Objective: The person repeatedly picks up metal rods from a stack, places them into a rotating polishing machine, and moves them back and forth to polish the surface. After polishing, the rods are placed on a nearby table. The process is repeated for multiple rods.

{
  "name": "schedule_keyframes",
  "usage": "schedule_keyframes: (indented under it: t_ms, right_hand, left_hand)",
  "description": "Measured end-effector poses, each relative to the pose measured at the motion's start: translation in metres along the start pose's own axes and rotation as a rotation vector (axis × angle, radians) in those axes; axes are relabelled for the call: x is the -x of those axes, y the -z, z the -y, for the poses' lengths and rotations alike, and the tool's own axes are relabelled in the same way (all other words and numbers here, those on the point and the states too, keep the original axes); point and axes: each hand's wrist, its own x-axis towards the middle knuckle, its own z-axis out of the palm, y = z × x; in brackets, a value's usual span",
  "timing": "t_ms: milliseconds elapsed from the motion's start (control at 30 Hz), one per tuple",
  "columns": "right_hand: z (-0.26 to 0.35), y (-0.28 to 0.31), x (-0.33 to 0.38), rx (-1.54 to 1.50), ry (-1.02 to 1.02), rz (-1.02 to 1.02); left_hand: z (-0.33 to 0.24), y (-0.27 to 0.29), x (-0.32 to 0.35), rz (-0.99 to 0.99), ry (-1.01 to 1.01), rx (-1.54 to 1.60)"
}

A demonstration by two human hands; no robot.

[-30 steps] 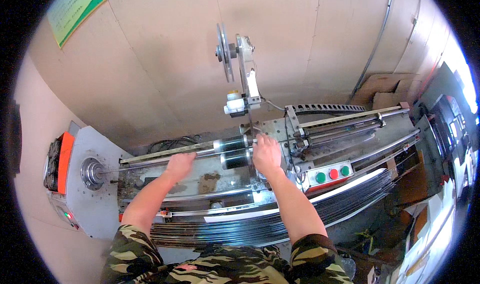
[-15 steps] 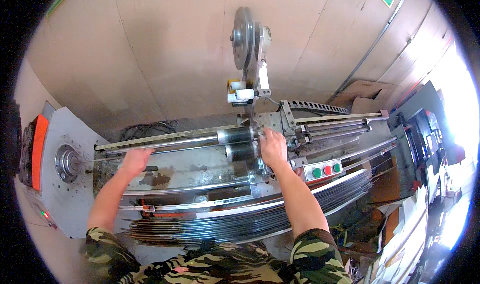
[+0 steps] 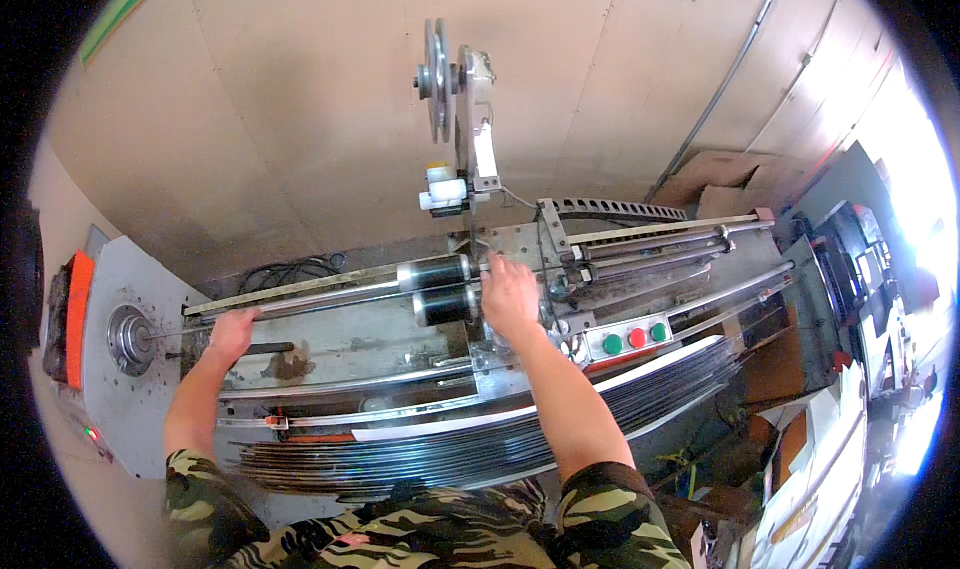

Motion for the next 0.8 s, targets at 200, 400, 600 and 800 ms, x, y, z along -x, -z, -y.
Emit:
schedule_keyframes:
  t_ms: [200, 400, 600, 800]
  right_hand:
    - [-0.028, 0.011, -0.002, -0.062, 0.001, 0.02]
    - [-0.042, -0.008, -0.01, -0.14, 0.024, -0.05]
    - [-0.051, 0.006, -0.011, -0.226, 0.037, -0.04]
    - [-0.05, 0.01, -0.007, -0.228, 0.044, 0.028]
  left_hand:
    - [-0.117, 0.006, -0.06, 0.048, 0.04, -0.028]
    - [-0.202, -0.003, -0.099, 0.01, 0.06, -0.049]
    - [-0.252, -0.008, -0.125, -0.042, 0.041, -0.064]
    - [-0.283, -0.018, -0.137, -0.021, 0.04, -0.027]
